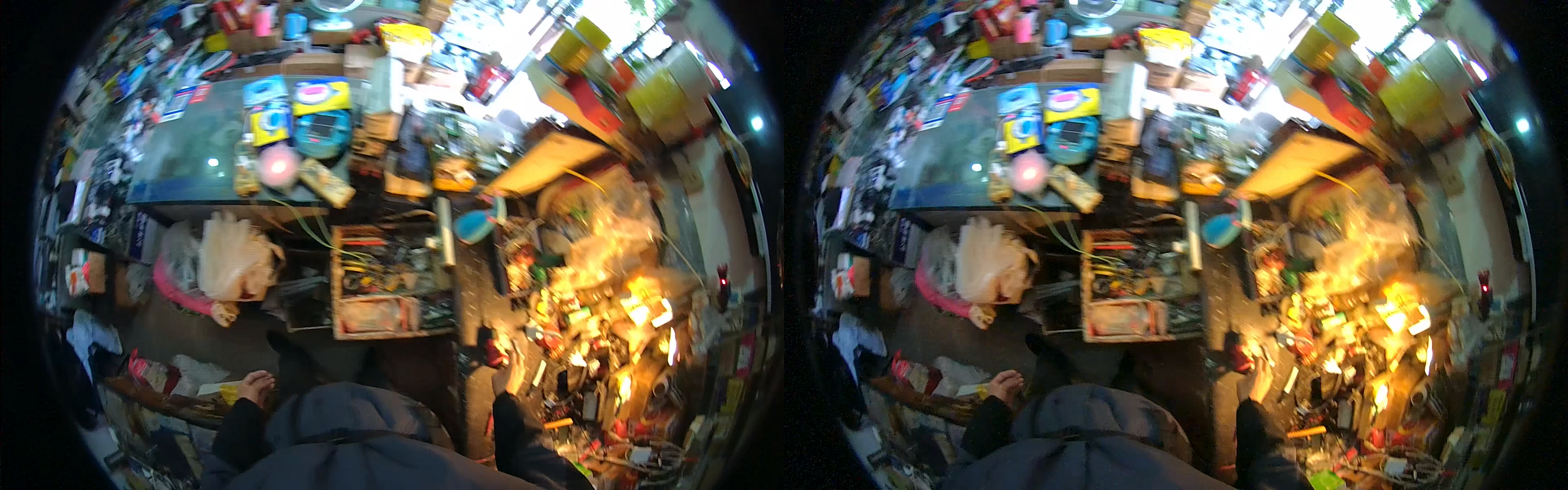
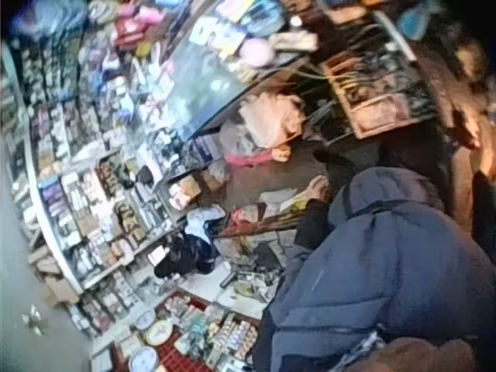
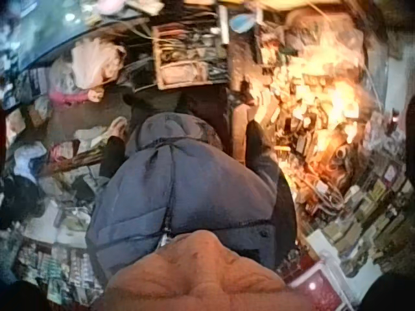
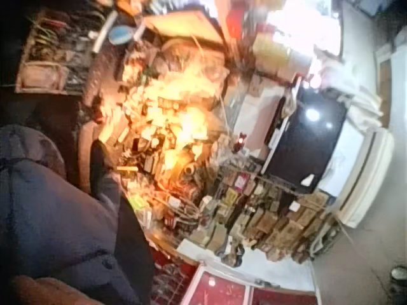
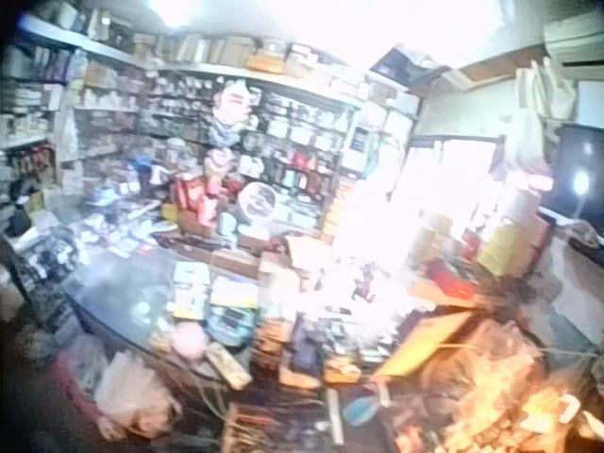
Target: The person uses a soldering iron on a small electronic component at a cluttered workbench. They then walk to a shelf, select a black power adapter, and return to the bench to continue soldering the component.
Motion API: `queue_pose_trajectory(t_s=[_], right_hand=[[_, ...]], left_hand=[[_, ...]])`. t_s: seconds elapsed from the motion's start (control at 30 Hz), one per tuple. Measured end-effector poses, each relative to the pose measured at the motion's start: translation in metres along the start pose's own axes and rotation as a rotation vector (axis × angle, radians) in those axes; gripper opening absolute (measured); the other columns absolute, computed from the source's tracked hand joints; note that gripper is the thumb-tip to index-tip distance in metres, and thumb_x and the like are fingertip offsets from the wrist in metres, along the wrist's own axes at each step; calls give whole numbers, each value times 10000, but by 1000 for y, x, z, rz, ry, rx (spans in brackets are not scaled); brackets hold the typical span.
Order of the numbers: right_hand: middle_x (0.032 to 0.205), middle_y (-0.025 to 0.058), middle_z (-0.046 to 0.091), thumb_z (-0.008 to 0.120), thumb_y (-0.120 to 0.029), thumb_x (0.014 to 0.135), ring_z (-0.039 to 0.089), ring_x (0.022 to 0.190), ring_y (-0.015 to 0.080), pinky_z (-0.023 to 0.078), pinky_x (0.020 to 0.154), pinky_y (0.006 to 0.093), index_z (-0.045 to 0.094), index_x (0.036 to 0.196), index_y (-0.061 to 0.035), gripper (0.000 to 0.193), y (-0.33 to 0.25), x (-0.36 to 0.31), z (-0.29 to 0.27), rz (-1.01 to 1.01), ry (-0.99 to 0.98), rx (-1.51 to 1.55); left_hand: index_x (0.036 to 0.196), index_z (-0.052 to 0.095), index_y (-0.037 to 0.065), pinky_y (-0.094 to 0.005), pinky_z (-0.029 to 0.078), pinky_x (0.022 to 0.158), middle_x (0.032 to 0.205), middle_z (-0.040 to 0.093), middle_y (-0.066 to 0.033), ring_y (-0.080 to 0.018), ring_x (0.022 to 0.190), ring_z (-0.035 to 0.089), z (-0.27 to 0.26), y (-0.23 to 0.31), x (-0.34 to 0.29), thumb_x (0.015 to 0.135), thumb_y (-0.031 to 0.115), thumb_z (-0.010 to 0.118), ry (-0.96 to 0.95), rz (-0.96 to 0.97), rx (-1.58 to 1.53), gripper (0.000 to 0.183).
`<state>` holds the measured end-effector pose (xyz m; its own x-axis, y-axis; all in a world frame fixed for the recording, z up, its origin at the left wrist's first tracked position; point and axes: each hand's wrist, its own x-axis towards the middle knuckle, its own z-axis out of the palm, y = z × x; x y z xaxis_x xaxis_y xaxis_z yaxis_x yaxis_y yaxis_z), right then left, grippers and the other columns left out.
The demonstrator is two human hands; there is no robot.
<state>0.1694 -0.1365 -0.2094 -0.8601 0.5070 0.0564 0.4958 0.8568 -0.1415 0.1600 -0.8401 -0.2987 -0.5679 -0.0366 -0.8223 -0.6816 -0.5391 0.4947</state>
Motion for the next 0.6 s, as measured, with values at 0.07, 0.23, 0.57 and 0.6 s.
queue_pose_trajectory(t_s=[0.07,0.23,0.57,0.6], right_hand=[[1097,141,698,575,68,891,684,1044,284,553,865,425,668,1220,-12,351,-56,-20,12,-121,108,470],[731,130,706,562,14,796,676,665,226,539,664,344,729,799,-7,168,-293,-57,23,-176,-444,335],[992,137,798,653,-34,834,762,888,348,601,798,378,797,1106,-63,309,-826,-161,-40,-1455,-1125,339],[1033,153,794,664,-51,822,761,939,353,606,812,410,800,1114,-73,323,-866,-185,-35,-1445,-1291,261]], left_hand=[[1105,748,6,-372,646,878,1071,774,-151,-268,960,759,-30,17,1,885,-1,808,90,156,312,228],[1354,678,16,-362,653,834,1231,749,-165,-244,955,755,-61,117,8,1086,197,663,162,-10,-13,323],[1317,720,39,-416,518,1063,1310,726,-113,-236,1199,687,-154,322,-36,1146,528,459,-98,556,130,580],[1302,726,37,-410,503,1074,1297,727,-114,-245,1207,682,-165,329,-43,1144,546,449,-55,676,270,601]])
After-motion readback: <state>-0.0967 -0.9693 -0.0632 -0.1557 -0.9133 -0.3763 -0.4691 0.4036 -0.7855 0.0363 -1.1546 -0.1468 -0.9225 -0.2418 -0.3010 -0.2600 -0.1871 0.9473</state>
